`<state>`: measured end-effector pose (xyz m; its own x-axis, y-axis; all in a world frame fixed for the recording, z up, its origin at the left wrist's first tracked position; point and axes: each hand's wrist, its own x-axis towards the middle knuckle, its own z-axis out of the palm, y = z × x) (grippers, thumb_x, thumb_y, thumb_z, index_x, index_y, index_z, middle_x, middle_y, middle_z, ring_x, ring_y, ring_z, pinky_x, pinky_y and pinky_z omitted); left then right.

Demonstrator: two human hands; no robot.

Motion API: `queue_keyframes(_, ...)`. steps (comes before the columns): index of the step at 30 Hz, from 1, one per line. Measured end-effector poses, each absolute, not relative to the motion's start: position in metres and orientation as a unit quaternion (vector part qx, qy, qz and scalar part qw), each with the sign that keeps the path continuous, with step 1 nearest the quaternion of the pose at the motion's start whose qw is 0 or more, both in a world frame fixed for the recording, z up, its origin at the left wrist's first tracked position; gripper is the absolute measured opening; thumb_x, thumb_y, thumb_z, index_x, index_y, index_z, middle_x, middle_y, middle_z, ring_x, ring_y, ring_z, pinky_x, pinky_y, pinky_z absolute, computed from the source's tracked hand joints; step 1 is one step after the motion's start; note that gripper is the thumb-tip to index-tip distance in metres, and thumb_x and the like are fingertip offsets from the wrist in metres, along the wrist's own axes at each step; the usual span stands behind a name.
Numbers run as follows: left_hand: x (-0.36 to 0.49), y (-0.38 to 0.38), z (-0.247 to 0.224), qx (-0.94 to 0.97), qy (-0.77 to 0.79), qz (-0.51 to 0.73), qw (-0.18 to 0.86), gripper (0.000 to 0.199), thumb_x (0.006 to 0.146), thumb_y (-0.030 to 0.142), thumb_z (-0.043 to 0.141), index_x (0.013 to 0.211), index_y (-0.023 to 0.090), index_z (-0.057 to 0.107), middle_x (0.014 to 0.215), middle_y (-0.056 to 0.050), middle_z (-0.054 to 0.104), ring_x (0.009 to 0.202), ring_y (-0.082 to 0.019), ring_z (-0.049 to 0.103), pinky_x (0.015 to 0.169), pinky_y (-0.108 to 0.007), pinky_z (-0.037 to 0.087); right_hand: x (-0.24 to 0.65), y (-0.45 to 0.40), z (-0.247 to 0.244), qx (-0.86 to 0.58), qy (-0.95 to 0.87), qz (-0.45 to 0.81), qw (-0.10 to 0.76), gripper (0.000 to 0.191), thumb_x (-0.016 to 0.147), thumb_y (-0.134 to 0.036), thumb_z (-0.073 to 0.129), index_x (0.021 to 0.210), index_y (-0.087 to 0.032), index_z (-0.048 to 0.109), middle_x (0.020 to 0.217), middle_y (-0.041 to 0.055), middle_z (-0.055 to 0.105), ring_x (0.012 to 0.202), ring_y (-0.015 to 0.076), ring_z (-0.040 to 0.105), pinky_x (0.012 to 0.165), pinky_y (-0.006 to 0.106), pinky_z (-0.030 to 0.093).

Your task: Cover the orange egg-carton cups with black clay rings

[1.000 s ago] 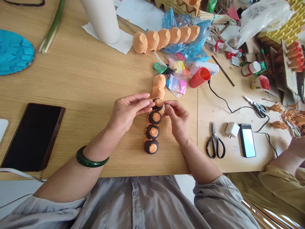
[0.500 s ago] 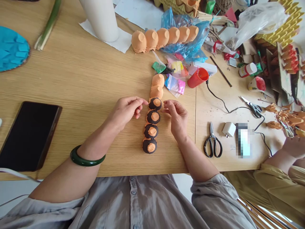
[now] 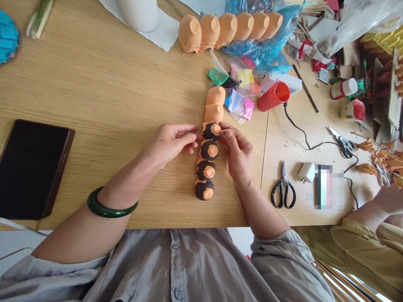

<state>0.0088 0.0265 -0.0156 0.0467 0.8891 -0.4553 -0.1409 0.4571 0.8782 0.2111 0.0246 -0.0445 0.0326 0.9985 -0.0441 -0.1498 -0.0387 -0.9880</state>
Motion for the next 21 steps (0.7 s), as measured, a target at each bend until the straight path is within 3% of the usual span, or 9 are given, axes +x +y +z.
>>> queue_keyframes(5,0.013,0.026,-0.016,0.333,0.547,0.392,0.66,0.018,0.076,0.023,0.082,0.09,0.014,0.086,0.078,-0.004,0.076,0.062,-0.01,0.056,0.06,-0.026,0.045,0.21,0.024,-0.038,-0.468,-0.394,0.587,0.53,0.036,0.09,-0.063,0.091,0.093,-0.028,0.086,0.125,0.0022,0.089,0.123,0.0267,0.083,0.112,0.047,0.068)
queue_keyframes(11,0.012,0.024,-0.014,0.384,0.516,0.384,0.662,0.015,0.073,0.027,0.08,0.084,0.017,0.083,0.084,-0.004,0.076,0.067,-0.012,0.056,0.063,-0.027,0.042,0.21,0.023,-0.034,-0.461,-0.375,0.604,0.531,0.031,0.09,-0.058,0.092,0.09,-0.028,0.084,0.12,0.0011,0.089,0.121,0.0247,0.083,0.109,0.043,0.069)
queue_keyframes(15,0.011,0.023,-0.015,0.439,0.499,0.341,0.664,0.016,0.076,0.033,0.085,0.079,0.018,0.081,0.075,-0.003,0.071,0.066,-0.012,0.053,0.061,-0.027,0.04,0.212,0.023,-0.037,-0.459,-0.387,0.607,0.52,0.029,0.094,-0.056,0.088,0.092,-0.028,0.083,0.124,0.0024,0.087,0.126,0.0244,0.08,0.11,0.044,0.068)
queue_keyframes(21,0.014,0.021,-0.015,0.456,0.515,0.385,0.615,0.017,0.082,0.035,0.086,0.08,0.019,0.079,0.079,-0.003,0.073,0.067,-0.015,0.058,0.064,-0.029,0.045,0.217,0.021,-0.029,-0.524,-0.515,0.473,0.487,0.029,0.105,-0.057,0.073,0.102,-0.029,0.08,0.134,0.0045,0.081,0.134,0.0262,0.074,0.11,0.048,0.067)
